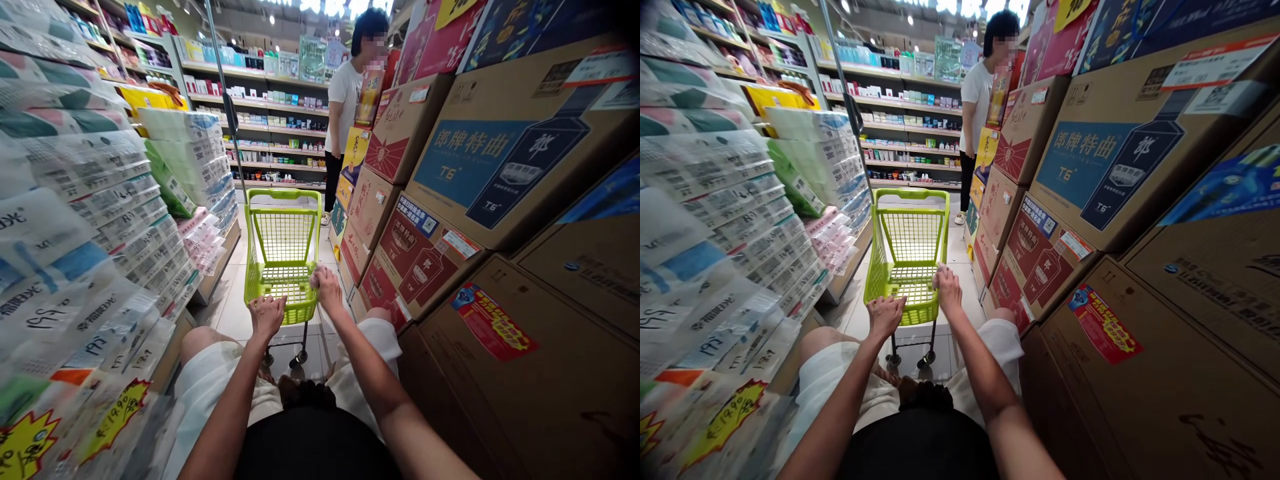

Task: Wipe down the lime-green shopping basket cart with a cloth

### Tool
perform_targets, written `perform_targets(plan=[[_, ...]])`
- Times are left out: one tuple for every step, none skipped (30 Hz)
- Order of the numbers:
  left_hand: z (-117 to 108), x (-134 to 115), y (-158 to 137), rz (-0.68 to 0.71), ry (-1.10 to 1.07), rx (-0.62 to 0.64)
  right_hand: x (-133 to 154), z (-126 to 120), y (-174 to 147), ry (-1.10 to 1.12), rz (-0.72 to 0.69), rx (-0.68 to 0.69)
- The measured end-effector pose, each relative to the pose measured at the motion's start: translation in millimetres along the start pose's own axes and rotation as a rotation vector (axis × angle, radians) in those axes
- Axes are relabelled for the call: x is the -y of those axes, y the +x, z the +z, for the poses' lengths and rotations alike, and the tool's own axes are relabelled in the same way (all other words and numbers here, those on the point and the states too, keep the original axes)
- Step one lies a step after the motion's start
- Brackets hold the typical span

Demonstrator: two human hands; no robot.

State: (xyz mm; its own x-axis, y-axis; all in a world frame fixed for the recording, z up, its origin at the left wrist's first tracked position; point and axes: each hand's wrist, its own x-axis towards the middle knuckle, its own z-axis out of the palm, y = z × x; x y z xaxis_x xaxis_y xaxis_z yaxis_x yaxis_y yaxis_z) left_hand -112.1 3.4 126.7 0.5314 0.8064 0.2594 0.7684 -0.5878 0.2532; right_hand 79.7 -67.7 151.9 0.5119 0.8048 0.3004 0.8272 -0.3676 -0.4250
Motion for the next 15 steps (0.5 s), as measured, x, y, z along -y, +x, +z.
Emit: perform_targets(plan=[[-2, 1, 0, 0.020, -0.003, 0.029, -3, -8, 19, -0.004, -0.009, 0.019], [-4, 1, -1, 0.040, -0.005, 0.053, -5, -15, 35, -0.014, -0.031, 0.035], [-5, 1, -1, 0.056, -0.004, 0.071, -6, -19, 46, -0.024, -0.059, 0.058], [-6, 2, -2, 0.068, -0.002, 0.080, -5, -20, 51, -0.035, -0.088, 0.078], [-5, 2, -2, 0.072, -0.001, 0.079, -4, -19, 48, -0.046, -0.115, 0.097], [-5, 3, -2, 0.072, 0.000, 0.071, -2, -15, 39, -0.056, -0.138, 0.107], [-4, 5, -2, 0.069, -0.002, 0.060, 0, -9, 25, -0.064, -0.156, 0.105], [-2, 6, -2, 0.069, -0.005, 0.050, 2, -2, 7, -0.068, -0.170, 0.095], [-1, 8, -1, 0.069, -0.011, 0.043, 4, 5, -10, -0.069, -0.178, 0.073], [0, 11, 0, 0.070, -0.017, 0.041, 6, 12, -25, -0.065, -0.178, 0.063], [1, 13, 1, 0.072, -0.022, 0.047, 7, 17, -35, -0.063, -0.170, 0.063], [1, 15, 2, 0.076, -0.026, 0.058, 8, 19, -38, -0.061, -0.154, 0.074], [1, 16, 3, 0.080, -0.026, 0.072, 10, 19, -33, -0.060, -0.131, 0.094], [0, 16, 3, 0.085, -0.025, 0.087, 11, 17, -22, -0.057, -0.102, 0.115], [-1, 16, 4, 0.088, -0.022, 0.098, 12, 12, -6, -0.052, -0.074, 0.134]])
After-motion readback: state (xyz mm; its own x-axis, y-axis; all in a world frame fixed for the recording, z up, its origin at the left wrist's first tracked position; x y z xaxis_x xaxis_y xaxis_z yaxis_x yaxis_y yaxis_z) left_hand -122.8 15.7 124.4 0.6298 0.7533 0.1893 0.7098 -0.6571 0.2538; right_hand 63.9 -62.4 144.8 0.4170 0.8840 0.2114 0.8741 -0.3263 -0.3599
